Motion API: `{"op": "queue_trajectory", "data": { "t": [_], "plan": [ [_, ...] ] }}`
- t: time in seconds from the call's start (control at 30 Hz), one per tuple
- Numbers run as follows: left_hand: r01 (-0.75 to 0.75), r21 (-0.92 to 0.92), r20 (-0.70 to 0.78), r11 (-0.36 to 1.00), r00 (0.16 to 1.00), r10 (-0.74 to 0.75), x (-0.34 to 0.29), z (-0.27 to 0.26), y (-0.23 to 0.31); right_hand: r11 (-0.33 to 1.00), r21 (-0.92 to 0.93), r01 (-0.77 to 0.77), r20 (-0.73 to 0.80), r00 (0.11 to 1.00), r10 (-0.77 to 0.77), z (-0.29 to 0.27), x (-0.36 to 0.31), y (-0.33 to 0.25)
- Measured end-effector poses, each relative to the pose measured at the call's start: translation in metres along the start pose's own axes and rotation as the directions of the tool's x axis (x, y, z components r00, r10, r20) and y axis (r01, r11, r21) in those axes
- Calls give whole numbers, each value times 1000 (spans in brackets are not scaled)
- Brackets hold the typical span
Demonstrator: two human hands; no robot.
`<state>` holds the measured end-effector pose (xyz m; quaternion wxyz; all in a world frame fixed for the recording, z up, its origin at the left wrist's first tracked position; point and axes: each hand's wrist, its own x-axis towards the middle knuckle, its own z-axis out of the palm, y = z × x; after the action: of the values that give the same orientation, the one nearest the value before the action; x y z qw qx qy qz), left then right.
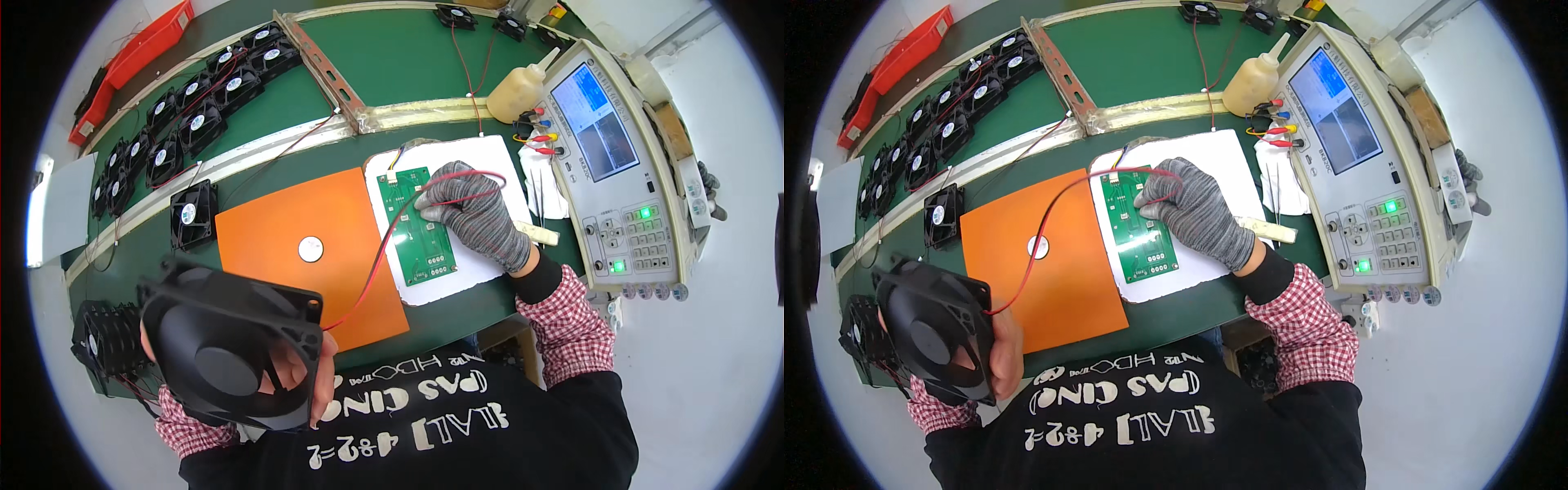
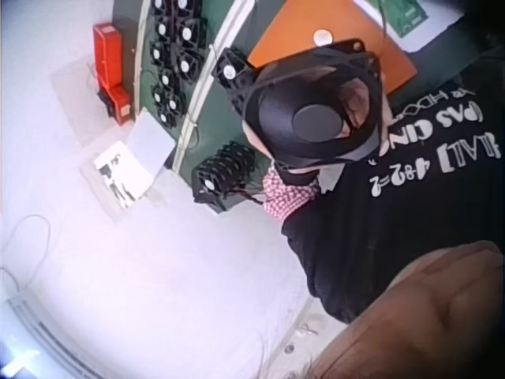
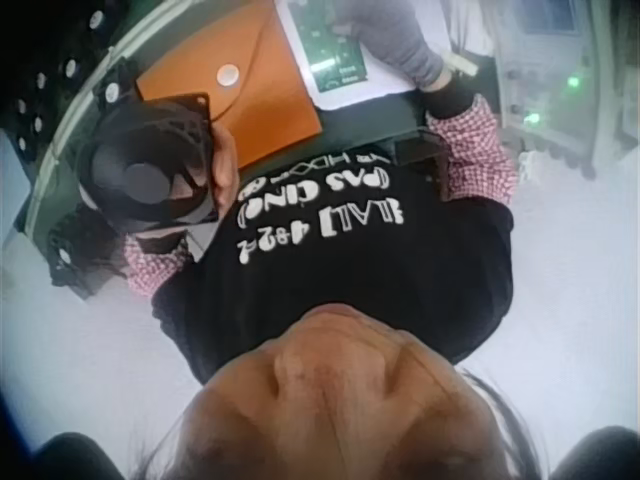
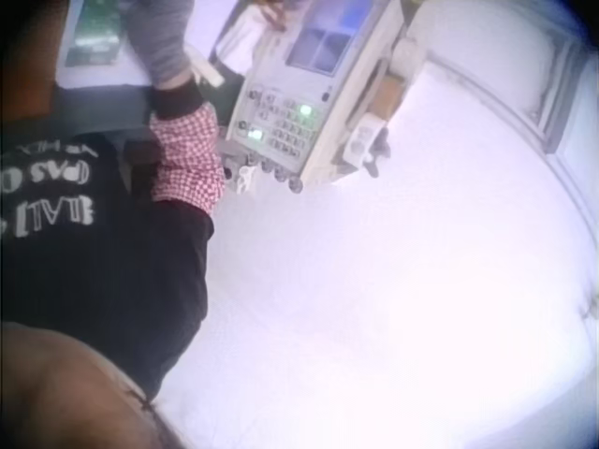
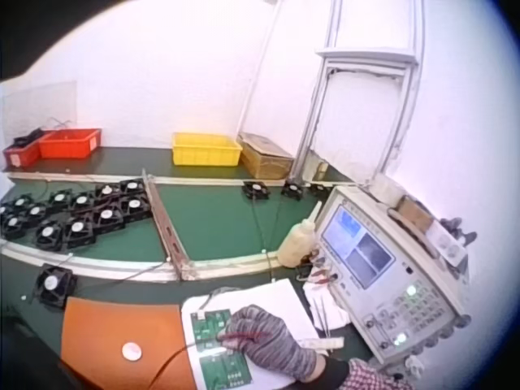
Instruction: The person repeatedly picks up small black cooling fans from a green workbench, connects them to a green circuit board using red and black wires, and observes the fans spinning. After each test, the person disconnects the wires and places the fan back on the table or into a stack.
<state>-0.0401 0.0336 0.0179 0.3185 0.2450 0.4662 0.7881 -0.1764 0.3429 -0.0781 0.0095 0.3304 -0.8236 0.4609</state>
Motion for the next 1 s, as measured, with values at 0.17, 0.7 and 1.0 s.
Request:
{"op": "queue_trajectory", "data": {
  "t": [0.17, 0.7, 1.0],
  "plan": [
    [-33, 822, -259, 569, 868, 424, -15, 18, -9, 997, -78, 23, 11, 1000, -22, -5, 0, -2],
    [646, 548, -126, -531, 691, 712, 146, -277, -1, 988, 150, -23, -156, 987, 46, 2, -3, -16],
    [-154, 887, 329, -435, 873, 361, 76, -71, -19, 894, -224, 387, -45, 913, -406, -10, 0, -52]
  ]
}}
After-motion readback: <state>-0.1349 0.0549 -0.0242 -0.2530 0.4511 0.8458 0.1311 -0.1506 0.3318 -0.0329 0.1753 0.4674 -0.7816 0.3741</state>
